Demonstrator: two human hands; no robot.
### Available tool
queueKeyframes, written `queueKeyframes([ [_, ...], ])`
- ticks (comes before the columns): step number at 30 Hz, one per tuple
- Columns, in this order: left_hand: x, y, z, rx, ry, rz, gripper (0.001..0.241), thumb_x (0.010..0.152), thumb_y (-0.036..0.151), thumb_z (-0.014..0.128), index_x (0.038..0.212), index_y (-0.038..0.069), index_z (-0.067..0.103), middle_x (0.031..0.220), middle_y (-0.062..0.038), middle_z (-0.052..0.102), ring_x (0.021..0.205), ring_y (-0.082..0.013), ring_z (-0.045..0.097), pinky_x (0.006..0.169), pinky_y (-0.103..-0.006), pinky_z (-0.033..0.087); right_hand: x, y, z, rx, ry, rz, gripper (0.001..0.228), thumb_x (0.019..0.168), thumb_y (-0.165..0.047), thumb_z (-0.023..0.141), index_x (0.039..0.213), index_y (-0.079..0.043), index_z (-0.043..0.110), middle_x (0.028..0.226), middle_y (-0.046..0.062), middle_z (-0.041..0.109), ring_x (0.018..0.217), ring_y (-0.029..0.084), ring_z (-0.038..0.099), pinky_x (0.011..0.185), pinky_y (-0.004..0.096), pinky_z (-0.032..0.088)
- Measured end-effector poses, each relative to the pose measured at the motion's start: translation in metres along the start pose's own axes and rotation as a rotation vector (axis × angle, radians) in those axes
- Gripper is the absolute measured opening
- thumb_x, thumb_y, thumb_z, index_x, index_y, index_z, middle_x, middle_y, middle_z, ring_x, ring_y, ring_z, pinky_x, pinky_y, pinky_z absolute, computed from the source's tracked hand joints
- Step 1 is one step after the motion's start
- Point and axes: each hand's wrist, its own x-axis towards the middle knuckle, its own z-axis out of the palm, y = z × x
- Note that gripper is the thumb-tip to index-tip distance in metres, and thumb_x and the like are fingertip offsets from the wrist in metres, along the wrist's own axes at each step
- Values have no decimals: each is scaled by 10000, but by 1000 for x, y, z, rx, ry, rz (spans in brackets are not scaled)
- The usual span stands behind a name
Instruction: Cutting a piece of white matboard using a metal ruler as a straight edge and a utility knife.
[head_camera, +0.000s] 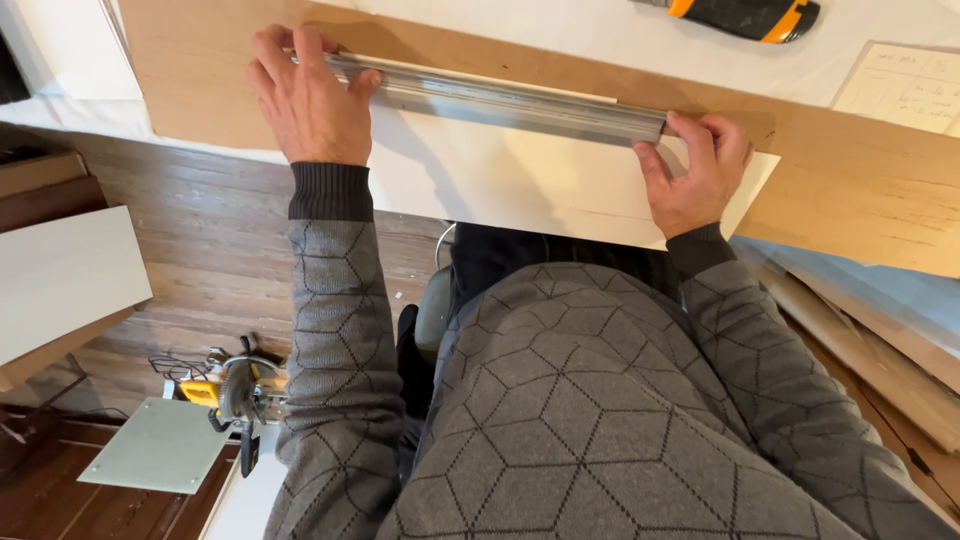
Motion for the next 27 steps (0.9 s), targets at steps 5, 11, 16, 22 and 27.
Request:
queueKeyframes([
  [5,2,-8,4,2,-12,50,535,741,221,982,1130,115,630,1277,-120,486,1173,-382,485,920,-511,451,-1,-1,-1,-7,-5,9,433,957,-237,941,1287,-81,707,1253,129,546,1170,331,536,1041,456,449],
  [11,1,-11,6,-24,-3,65,530,735,190,980,1118,100,625,1269,-148,481,1149,-384,477,950,-488,445,-1,1,1,-54,-8,-12,430,955,-267,952,1260,-84,711,1227,119,545,1144,319,533,1030,465,438],
  [16,2,-15,8,-20,10,106,529,745,177,986,1101,84,607,1258,-146,484,1152,-382,476,977,-496,432,1,1,0,-41,2,-22,435,962,-274,945,1268,-85,700,1230,119,548,1156,319,535,1041,455,435],
  [22,4,-9,4,-55,-7,83,515,742,161,980,1082,68,605,1256,-162,472,1135,-387,475,956,-489,436,7,-3,-5,-8,-18,0,431,966,-262,937,1271,-85,688,1237,122,550,1169,325,533,1040,453,441],
  [27,1,-12,5,-49,-5,101,525,718,134,962,1101,69,608,1254,-157,471,1137,-390,473,961,-492,432,41,-27,-12,279,-30,84,329,967,-203,870,1228,-95,702,1195,120,513,1119,302,535,949,379,527],
])
